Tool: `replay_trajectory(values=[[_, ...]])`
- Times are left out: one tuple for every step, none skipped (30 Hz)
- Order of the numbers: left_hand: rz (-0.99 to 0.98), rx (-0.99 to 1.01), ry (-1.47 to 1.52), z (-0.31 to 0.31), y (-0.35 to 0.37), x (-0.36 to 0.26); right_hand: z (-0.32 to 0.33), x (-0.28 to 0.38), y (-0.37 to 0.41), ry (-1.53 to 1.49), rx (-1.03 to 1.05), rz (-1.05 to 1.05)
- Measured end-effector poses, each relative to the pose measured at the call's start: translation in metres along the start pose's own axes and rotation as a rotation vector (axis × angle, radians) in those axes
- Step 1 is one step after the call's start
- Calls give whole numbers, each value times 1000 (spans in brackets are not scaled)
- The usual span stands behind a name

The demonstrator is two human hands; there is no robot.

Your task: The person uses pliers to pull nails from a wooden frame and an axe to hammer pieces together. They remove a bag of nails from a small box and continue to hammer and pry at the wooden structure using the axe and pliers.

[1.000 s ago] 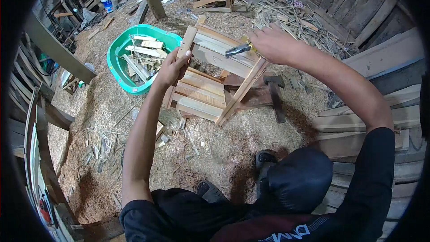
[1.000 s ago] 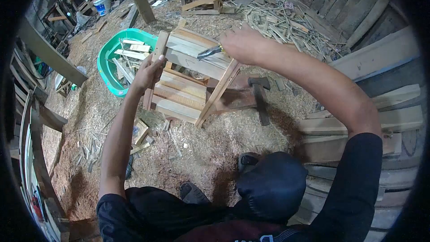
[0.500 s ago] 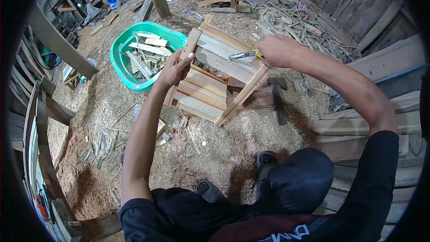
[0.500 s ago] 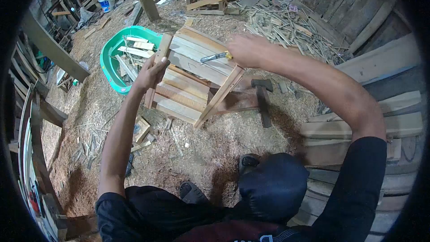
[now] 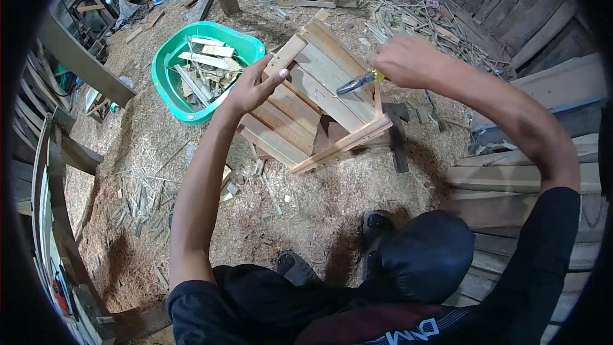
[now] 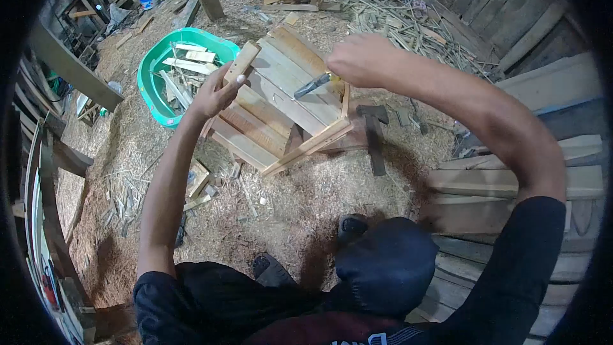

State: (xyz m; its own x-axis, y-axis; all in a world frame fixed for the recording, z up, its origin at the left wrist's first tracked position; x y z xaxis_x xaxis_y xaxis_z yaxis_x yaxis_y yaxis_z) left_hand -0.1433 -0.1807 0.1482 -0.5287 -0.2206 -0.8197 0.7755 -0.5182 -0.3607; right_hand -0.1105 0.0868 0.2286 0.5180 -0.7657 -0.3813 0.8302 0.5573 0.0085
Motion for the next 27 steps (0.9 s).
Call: replay_trajectory(values=[[29, 32, 8, -2, -3, 0, 6, 0, 1, 54, -6, 11], [57, 64, 16, -5, -6, 0, 12, 1, 1, 109, -10, 23], [25, 68, 25, -8, -10, -2, 18, 5, 2, 160, 25, 21], [-5, 66, 28, -12, -14, -6, 27, 12, 3, 215, 58, 17], [-34, 65, 32, -15, -18, -10, 35, 18, 5, 272, 93, 14], [-42, 78, 23, -19, -21, -12, 44, 27, 8, 357, 142, 33], [-50, 91, 13, -21, -25, -15, 53, 37, 11, 441, 190, 51], [-44, 103, -7, -23, -27, -16, 57, 42, 15, 523, 237, 70], [-39, 115, -26, -24, -29, -18, 58, 44, 17, 576, 165, 109], [-34, 127, -46, -25, -30, -20, 54, 42, 17, 552, 173, 89], [-36, 129, -60, -26, -30, -23, 49, 40, 14, 527, 180, 68], [-66, 123, -61, -23, -31, -16, 43, 35, 11, 505, 185, 46], [-95, 116, -63, -19, -30, -10, 32, 21, 15, 509, 257, 26], [-125, 110, -64, -16, -30, -3, 21, 2, 24, 508, 329, 6], [-49, 126, -37, -8, -24, -5, 8, -19, 36, 503, 401, -20], [24, 138, -8, -2, -20, -4, -6, -44, 45, 430, 318, -87], [37, 130, 3, -2, -17, -5, -17, -65, 55, 358, 239, -147], [49, 121, 14, -2, -15, -5, -15, -71, 62, 292, 189, -208], [105, 131, 2, -3, -14, -10, -10, -70, 69, 222, 135, -269], [68, 121, -6, -6, -16, -12, -5, -68, 74, 149, 80, -326], [30, 111, -14, -9, -17, -15, -2, -61, 75, -59, 257, -362], [-7, 101, -23, -12, -17, -17, -9, -54, 72, -294, 390, -349], [-25, 94, -24, -14, -20, -16, -16, -48, 72, -528, 524, -333], [-42, 91, -24, -15, -22, -16, -20, -38, 72, -765, 659, -315], [-52, 110, -19, -16, -22, -15, -21, -30, 74, -952, 730, -351], [-58, 101, -21, -17, -22, -14, -18, -20, 77, -1138, 800, -383], [-66, 94, -22, -18, -21, -15, -16, -7, 80, -1326, 867, -416]])
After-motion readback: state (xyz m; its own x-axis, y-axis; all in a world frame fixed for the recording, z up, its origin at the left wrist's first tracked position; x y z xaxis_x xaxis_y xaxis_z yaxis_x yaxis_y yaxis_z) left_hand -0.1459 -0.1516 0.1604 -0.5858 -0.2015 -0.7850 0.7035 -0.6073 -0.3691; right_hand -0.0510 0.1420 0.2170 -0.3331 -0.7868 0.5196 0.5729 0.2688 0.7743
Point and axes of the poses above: each hand's wrist, its own y-axis away from the middle knuckle, its own z-axis out of the back of the hand, x = y × z, the point moved 5 cm from there along -y, towards the middle knuckle, and after that the axes turned 11 degrees about -z, right-handed, at the moved point
